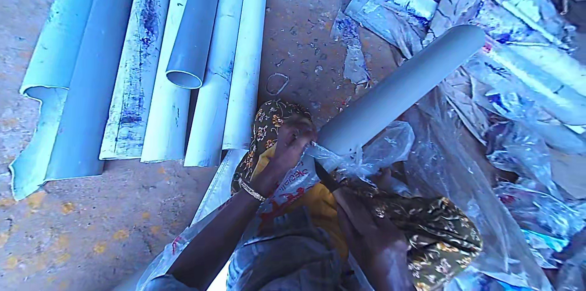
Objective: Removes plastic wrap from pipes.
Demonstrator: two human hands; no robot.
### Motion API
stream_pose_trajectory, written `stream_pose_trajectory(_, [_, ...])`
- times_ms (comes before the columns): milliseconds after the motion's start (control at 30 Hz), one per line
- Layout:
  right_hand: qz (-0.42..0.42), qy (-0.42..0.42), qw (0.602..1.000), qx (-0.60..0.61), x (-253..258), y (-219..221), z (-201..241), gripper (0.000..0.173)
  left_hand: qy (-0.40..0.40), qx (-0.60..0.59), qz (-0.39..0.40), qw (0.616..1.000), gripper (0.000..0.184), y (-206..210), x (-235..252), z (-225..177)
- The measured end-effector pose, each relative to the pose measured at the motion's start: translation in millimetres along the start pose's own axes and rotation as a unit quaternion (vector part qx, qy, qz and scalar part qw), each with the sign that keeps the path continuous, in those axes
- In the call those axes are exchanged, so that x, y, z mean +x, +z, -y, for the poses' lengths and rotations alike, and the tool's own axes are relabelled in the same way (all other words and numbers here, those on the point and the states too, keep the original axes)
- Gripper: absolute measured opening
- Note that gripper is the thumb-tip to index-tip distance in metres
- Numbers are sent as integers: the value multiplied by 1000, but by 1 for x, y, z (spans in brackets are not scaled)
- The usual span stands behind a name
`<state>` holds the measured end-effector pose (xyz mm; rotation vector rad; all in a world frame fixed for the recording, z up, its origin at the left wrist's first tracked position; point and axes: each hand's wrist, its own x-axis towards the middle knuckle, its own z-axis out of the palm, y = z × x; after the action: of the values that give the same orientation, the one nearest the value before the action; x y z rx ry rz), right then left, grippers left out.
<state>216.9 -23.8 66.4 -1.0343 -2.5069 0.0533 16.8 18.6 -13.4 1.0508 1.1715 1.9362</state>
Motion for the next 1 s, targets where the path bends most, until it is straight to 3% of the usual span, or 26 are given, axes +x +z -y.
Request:
stream_pose_trajectory(233, [-21,20,999,-17,-3,16,8,24,3,17,7,1000,31,0,0,-2])
stream_pose_trajectory(433, [-39,21,999,-16,7,37,10,23,61,46,20,997,40,-3,-1,7])
stream_pose_trajectory(1000, [-12,13,1000,-21,2,26,-7,23,63,75,0,995,42,-2,-1,8])
